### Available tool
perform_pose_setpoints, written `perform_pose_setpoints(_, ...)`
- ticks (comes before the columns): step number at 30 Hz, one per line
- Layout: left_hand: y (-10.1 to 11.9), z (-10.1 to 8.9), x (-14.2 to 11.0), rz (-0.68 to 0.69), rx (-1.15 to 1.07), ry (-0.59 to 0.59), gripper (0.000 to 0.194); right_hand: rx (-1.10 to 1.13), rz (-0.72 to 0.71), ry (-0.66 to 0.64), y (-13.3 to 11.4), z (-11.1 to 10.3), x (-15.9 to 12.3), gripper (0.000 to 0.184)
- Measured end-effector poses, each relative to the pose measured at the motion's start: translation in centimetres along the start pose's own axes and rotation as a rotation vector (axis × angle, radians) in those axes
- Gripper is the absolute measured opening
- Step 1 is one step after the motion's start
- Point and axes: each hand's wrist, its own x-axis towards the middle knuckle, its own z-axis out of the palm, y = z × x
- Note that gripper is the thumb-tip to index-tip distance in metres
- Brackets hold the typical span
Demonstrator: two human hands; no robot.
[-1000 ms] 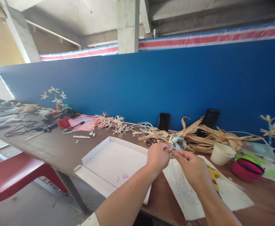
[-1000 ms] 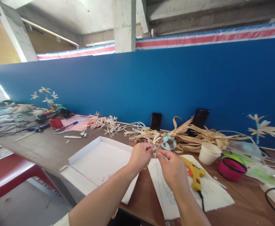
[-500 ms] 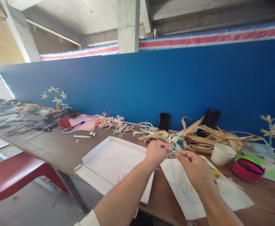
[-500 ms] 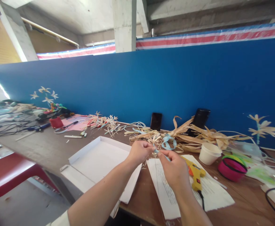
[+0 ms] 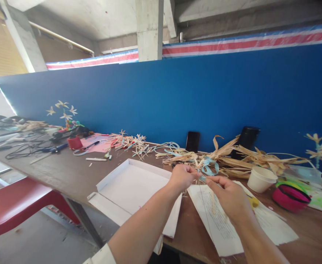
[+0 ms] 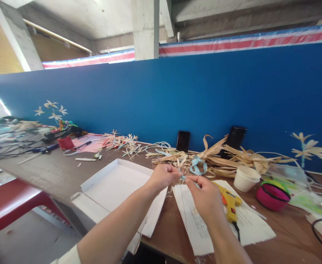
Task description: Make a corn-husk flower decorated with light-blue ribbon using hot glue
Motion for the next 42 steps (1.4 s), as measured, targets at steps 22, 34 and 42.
perform_pose_setpoints(22,0.5,0.2,-0.8,0.018,-0.092,-0.053,0.022,0.082,-0.01,-0.135,-0.3,-0.6,-0.4,0.033)
perform_pose_setpoints(34,0.5,0.1,-0.8,0.056,-0.048,-0.086,0.023,0.162,0.044,-0.153,-0.4,-0.5,-0.6,0.038)
perform_pose_setpoints(42,1.0,-0.1,-0.9,0.103,0.068,-0.077,0.021,0.105,0.019,-0.142,0.5,-0.3,-0.1,0.039)
